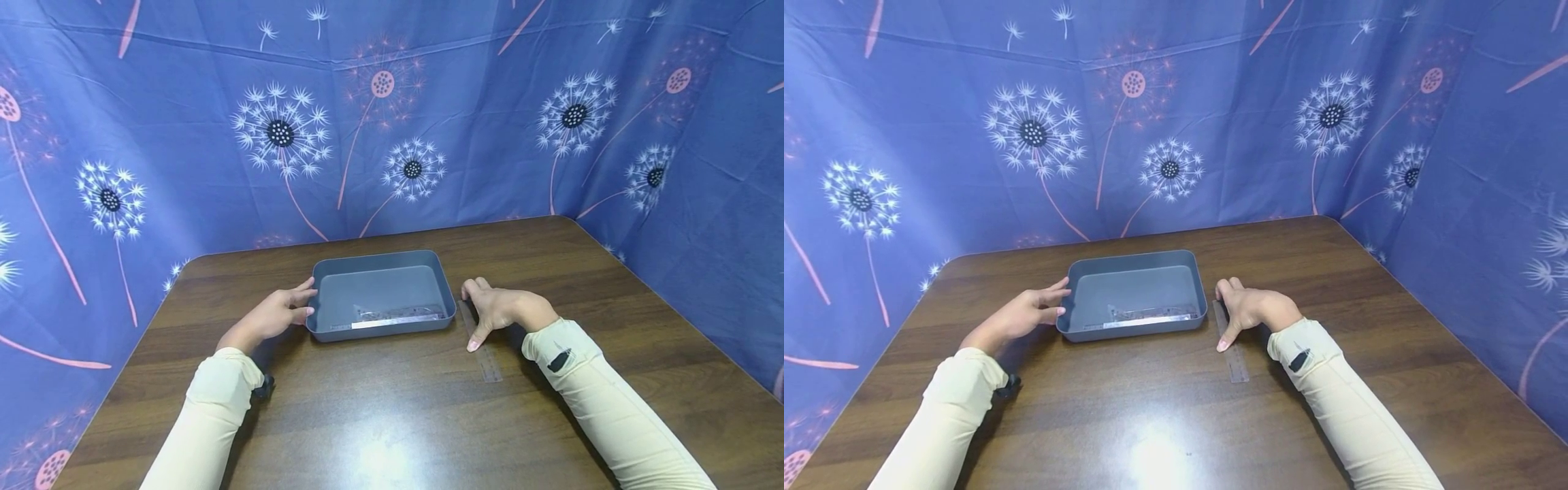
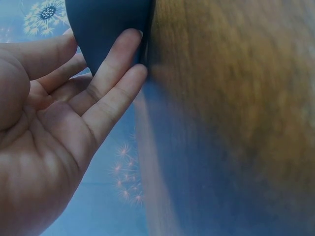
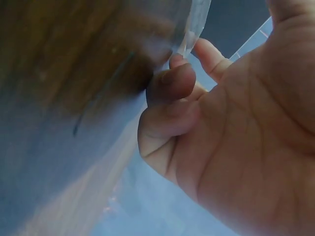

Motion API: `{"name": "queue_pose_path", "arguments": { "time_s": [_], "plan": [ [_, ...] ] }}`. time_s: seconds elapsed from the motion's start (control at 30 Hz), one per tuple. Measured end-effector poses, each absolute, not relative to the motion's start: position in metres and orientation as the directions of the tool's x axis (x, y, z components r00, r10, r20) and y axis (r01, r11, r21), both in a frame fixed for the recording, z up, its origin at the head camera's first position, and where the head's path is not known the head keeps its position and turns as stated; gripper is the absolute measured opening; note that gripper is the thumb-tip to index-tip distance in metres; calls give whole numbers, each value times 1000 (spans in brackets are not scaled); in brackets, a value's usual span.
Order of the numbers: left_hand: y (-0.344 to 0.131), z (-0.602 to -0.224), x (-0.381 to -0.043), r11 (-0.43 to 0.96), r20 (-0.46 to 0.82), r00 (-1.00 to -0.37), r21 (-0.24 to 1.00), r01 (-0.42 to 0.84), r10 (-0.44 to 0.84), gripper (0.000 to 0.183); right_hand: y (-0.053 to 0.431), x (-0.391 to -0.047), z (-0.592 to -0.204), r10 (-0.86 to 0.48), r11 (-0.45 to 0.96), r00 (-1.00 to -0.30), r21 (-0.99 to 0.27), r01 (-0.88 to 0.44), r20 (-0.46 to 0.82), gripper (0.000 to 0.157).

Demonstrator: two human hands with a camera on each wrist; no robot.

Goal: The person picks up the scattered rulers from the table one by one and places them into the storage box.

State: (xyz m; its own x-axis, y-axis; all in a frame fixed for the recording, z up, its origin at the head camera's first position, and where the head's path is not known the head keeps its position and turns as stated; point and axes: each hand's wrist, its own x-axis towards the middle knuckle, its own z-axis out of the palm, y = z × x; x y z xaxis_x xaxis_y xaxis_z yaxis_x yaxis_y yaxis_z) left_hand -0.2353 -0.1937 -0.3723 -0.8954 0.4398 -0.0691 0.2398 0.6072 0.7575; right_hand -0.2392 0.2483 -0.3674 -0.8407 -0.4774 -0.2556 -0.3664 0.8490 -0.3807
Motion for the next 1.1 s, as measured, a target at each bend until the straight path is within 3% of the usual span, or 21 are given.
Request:
{"name": "queue_pose_path", "arguments": {
  "time_s": [0.37, 0.47, 0.7, 0.97, 1.1],
  "plan": [
    [-195, -372, -235, 613, -76, -898, 756, 231, 433, 51, 254, -245, -367, -500, 840, -833, -368, -399, -237, 98],
    [-195, -372, -235, 609, -74, -897, 758, 233, 436, 51, 256, -249, -367, -486, 837, -845, -397, -376, -225, 84],
    [-195, -373, -237, 602, -73, -893, 763, 236, 443, 52, 259, -257, -367, -487, 768, -871, -508, -391, -67, 45],
    [-195, -372, -236, 611, -100, -894, 762, 214, 437, 52, 258, -254, -354, -436, 722, -899, -617, -315, -52, 25],
    [-195, -371, -235, 616, -102, -895, 759, 212, 434, 52, 259, -252, -342, -374, 721, -926, -613, -323, 48, 18]
  ]
}}
